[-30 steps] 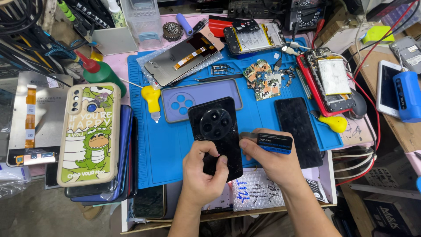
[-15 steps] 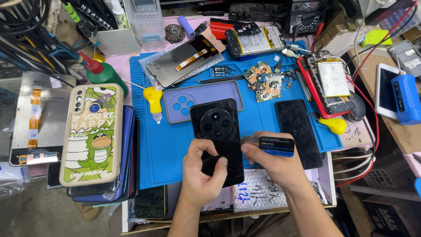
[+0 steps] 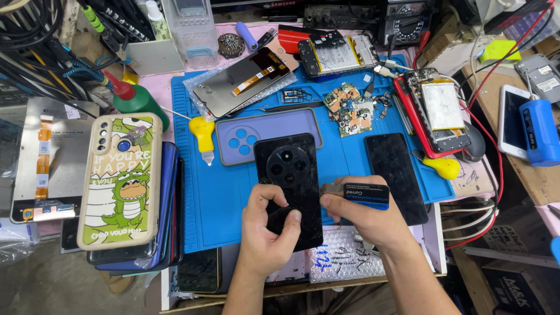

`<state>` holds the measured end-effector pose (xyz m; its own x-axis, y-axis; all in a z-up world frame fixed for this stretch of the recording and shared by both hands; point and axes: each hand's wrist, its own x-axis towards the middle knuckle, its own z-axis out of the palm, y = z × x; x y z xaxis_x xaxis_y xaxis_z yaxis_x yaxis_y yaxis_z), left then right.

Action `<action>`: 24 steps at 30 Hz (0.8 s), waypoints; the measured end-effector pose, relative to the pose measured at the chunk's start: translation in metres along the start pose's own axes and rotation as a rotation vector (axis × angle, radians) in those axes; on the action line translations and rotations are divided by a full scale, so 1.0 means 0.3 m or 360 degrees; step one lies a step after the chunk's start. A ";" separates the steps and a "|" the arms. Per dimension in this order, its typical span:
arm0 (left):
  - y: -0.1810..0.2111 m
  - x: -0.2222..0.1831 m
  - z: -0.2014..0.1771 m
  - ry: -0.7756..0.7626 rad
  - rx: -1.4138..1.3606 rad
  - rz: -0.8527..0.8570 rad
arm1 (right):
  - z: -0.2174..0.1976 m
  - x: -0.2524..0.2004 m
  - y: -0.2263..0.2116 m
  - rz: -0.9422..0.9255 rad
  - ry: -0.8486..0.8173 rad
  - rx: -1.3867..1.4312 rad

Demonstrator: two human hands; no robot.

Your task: The person uses a plastic card and a yellow prying tool to detach the back cover of a black smartphone on a cluttered workbench. They apply liquid from a green bottle to the edges of the phone to assist in prying.

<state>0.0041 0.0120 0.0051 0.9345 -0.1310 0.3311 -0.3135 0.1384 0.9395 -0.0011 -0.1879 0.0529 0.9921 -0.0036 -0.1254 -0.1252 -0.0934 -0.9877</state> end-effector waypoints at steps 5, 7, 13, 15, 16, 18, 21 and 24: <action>0.007 0.005 0.000 -0.0008 -0.0080 -0.0129 | -0.001 0.004 0.010 0.0099 0.0049 -0.0040; 0.005 0.009 0.002 0.0001 -0.0065 -0.0119 | -0.008 0.009 0.022 0.0070 0.0017 -0.0016; 0.034 0.020 0.005 0.0061 -0.0027 -0.0051 | 0.004 0.022 0.002 0.0128 0.0001 0.0216; 0.033 0.023 0.004 0.0091 0.0086 -0.0042 | 0.018 0.029 -0.001 0.0171 0.0026 0.0293; 0.023 0.023 0.006 0.0120 0.0083 -0.0061 | 0.019 0.027 0.008 0.0156 0.0076 0.0329; 0.016 0.029 0.015 0.0170 0.0074 -0.0099 | 0.015 0.024 0.025 0.0124 0.0181 0.0403; 0.021 0.038 0.025 0.0236 0.0040 0.0069 | -0.002 0.015 0.046 0.0036 0.0060 0.0531; 0.011 0.033 0.020 0.0246 -0.0036 0.0063 | -0.007 -0.019 0.071 0.0136 0.0132 0.0385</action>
<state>0.0114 0.0052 0.0119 0.9367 0.0275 0.3489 -0.3486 0.1630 0.9230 -0.0094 -0.1921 0.0326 0.9739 -0.0836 -0.2110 -0.1969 0.1510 -0.9687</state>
